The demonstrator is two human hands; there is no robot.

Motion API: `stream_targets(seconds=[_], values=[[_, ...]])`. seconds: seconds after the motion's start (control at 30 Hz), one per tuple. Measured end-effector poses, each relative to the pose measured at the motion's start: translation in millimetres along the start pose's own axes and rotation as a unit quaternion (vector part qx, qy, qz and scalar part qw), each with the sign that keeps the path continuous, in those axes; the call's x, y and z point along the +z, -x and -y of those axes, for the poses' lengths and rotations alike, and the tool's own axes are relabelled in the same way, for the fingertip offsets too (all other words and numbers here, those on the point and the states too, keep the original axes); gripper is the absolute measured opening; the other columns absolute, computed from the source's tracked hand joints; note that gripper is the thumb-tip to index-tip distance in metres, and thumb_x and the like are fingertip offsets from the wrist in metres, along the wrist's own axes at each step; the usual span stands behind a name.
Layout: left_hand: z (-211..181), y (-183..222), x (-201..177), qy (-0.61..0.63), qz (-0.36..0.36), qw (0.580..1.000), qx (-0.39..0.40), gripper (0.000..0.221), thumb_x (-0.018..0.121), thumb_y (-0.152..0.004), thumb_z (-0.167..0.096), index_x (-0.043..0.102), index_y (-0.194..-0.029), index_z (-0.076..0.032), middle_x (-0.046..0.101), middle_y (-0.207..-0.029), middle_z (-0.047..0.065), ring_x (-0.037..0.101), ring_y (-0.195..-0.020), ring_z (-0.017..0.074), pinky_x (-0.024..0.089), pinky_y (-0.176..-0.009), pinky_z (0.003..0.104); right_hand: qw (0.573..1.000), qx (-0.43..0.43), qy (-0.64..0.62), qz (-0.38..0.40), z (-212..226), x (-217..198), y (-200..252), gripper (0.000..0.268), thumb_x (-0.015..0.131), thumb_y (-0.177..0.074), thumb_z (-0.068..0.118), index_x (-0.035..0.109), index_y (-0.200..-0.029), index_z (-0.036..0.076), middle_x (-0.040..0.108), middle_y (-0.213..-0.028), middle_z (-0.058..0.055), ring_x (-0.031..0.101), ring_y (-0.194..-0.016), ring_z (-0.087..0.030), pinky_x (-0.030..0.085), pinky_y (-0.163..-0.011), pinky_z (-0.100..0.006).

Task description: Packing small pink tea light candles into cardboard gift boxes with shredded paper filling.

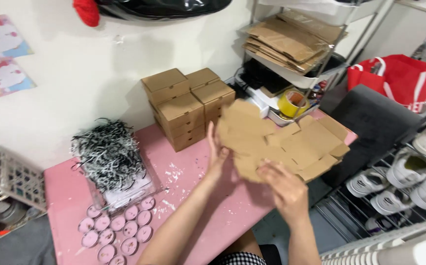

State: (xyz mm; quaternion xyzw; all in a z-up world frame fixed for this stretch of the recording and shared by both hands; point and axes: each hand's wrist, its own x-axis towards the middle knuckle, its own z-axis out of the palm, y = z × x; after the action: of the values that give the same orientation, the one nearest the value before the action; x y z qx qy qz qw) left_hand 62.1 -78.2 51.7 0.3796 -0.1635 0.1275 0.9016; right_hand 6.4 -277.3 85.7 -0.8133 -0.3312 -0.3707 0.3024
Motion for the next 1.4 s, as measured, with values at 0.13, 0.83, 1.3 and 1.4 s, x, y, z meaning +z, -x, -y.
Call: stream_targets(seconds=[0.13,0.83,1.3,1.4], values=[[-36,14,-57,-0.288,0.016,0.956,0.05,0.115,0.083,-0.077,-0.052,0.017,-0.166,-0.021,0.033,-0.168,0.015,0.032,-0.155,0.0321,0.03,-0.126,0.047,0.995,-0.069,-0.05,0.042,25,20,3,0.031,0.067,-0.082,0.003,0.077,-0.111,0.011,0.077,-0.113,-0.003,0.068,-0.122,-0.03,0.039,-0.116,-0.055],[-68,82,-93,-0.247,-0.149,0.947,0.139,0.097,0.073,-0.081,-0.066,0.035,-0.148,-0.008,0.054,-0.131,0.016,0.059,-0.118,0.0263,0.054,-0.098,0.041,0.685,0.425,-0.592,0.0,-49,207,162,0.119,0.078,-0.075,0.069,0.031,-0.157,-0.004,0.056,-0.128,-0.024,0.059,-0.103,-0.037,0.051,-0.081,-0.053],[-56,90,-110,-0.306,0.023,0.951,0.029,0.101,0.076,-0.083,-0.06,0.032,-0.156,-0.006,0.044,-0.146,0.014,0.043,-0.14,0.0279,0.032,-0.119,0.039,0.691,0.282,-0.664,-0.052,-34,136,80,0.099,0.094,-0.069,0.052,0.039,-0.141,0.013,0.048,-0.131,-0.007,0.052,-0.124,-0.024,0.049,-0.101,-0.039],[-60,89,-102,-0.287,0.054,0.956,-0.018,0.098,0.073,-0.084,-0.055,0.029,-0.158,-0.008,0.039,-0.155,0.016,0.036,-0.148,0.03,0.029,-0.122,0.04,0.696,0.274,-0.663,-0.045,-9,116,61,0.099,0.097,-0.067,0.041,0.041,-0.144,0.012,0.049,-0.139,-0.009,0.05,-0.132,-0.025,0.047,-0.107,-0.04]])
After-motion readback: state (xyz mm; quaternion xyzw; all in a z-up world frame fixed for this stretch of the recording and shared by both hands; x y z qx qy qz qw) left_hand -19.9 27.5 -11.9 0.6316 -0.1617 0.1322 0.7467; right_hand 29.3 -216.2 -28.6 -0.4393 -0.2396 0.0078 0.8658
